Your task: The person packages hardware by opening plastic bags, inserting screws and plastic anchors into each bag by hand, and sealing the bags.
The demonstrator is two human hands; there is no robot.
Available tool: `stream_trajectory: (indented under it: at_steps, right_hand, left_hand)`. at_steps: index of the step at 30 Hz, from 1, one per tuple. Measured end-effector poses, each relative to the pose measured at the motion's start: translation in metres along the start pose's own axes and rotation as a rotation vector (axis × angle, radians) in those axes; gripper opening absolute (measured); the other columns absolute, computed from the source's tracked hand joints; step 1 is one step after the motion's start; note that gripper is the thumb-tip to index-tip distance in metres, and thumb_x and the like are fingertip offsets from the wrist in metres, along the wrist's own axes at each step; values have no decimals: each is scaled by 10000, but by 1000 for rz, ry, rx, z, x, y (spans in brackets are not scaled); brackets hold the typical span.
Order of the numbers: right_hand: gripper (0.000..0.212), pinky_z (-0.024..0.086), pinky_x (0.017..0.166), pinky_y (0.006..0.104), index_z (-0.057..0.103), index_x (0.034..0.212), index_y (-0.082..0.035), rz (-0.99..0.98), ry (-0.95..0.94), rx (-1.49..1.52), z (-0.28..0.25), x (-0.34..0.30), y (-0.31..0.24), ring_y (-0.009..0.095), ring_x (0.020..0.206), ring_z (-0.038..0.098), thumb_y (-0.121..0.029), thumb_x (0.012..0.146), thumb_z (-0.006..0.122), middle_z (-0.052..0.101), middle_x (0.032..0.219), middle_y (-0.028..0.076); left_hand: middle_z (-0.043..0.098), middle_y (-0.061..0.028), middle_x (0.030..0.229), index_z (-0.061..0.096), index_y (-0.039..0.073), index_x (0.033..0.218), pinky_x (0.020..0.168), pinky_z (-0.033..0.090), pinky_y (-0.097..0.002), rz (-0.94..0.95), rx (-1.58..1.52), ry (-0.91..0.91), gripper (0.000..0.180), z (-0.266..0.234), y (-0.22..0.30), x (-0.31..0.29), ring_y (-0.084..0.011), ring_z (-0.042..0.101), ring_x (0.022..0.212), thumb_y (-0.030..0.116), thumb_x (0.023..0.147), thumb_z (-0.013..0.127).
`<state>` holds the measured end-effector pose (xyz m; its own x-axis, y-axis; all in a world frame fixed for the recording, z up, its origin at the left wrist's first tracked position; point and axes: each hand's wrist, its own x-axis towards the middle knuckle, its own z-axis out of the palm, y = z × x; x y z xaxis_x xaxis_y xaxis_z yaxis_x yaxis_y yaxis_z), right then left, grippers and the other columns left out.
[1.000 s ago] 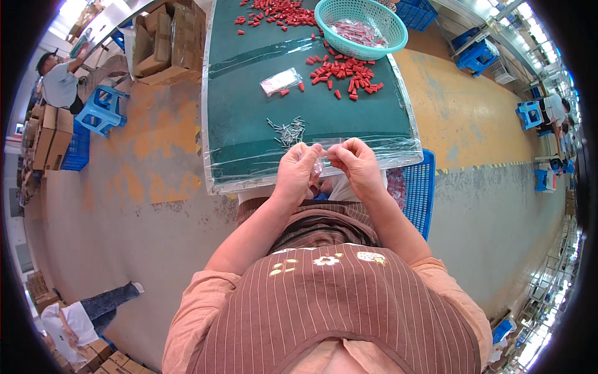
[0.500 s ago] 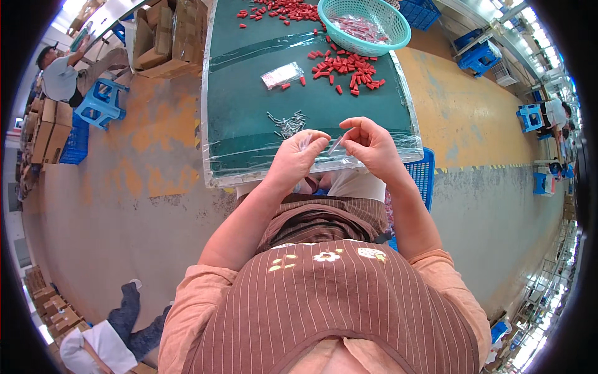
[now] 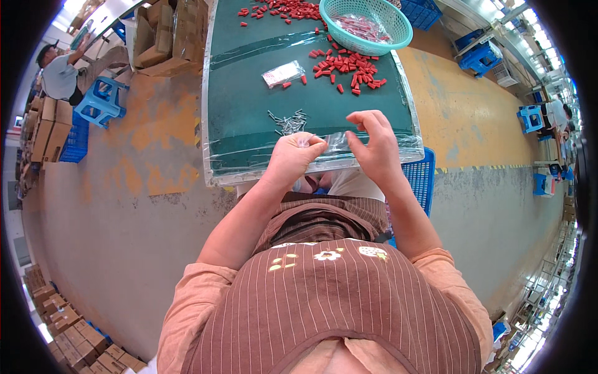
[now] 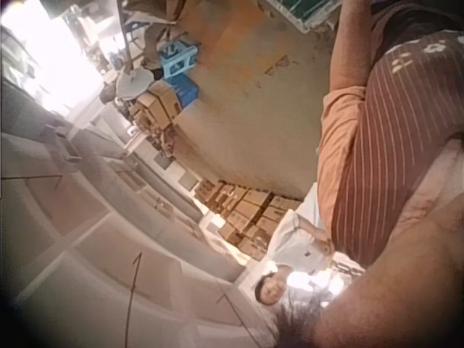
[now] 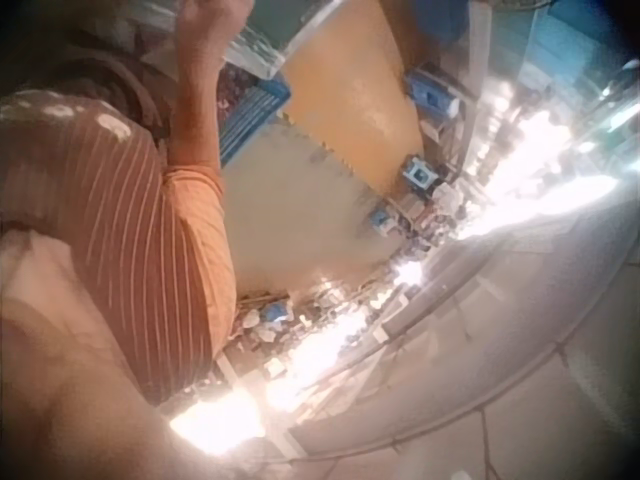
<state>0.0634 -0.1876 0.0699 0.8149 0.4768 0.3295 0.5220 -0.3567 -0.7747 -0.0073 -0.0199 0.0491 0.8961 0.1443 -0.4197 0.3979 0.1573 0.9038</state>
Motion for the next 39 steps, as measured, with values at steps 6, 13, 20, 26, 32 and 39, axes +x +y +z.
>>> stream_trajectory:
  at_steps: [6, 13, 20, 26, 32, 39]
  right_hand:
    - [140, 466, 642, 282, 607, 890, 11, 176, -152, 76, 6, -10, -12, 174, 703, 570, -93, 806, 648, 595, 812, 92]
    - [129, 478, 634, 284, 619, 878, 33, 273, -234, 136, 15, -14, 1, 161, 689, 594, -84, 824, 608, 631, 767, 105]
    - [122, 491, 624, 313, 630, 851, 33, 319, -287, 133, 19, -22, 3, 206, 690, 628, -75, 811, 590, 652, 771, 140]
    - [139, 483, 635, 318, 619, 875, 31, 329, -244, 63, 24, -24, 11, 218, 687, 615, -87, 809, 589, 632, 773, 142]
    - [135, 477, 647, 313, 618, 890, 20, 335, -319, 168, 37, -21, -2, 215, 687, 600, -86, 813, 584, 621, 771, 138]
    - [112, 443, 593, 231, 620, 935, 14, 246, -413, 232, 49, 14, 20, 80, 663, 524, -23, 831, 602, 593, 752, 40]
  left_hand:
    - [568, 45, 678, 662, 42, 785, 546, 379, -205, 107, -37, 39, 80, 5, -16, 7, -37, 467, 619, 110, 795, 703]
    - [596, 35, 703, 655, 19, 784, 576, 409, -213, 147, 247, 84, 95, 12, -17, -4, -29, 488, 653, 101, 787, 702]
    - [573, 10, 657, 611, 48, 773, 473, 379, -219, 21, -93, -3, 111, 14, -34, -6, -49, 491, 549, 108, 812, 696]
    - [539, 26, 650, 590, 62, 751, 465, 367, -222, -34, -169, 36, 124, 7, -30, -5, -47, 464, 534, 96, 813, 691]
    - [471, 57, 694, 558, 66, 840, 530, 362, -211, 229, -33, 163, 87, 4, -51, 5, -36, 410, 602, 112, 865, 628]
    - [435, 66, 680, 509, 76, 881, 492, 311, -186, 271, -25, 137, 106, -20, -61, 9, -19, 379, 577, 151, 955, 519]
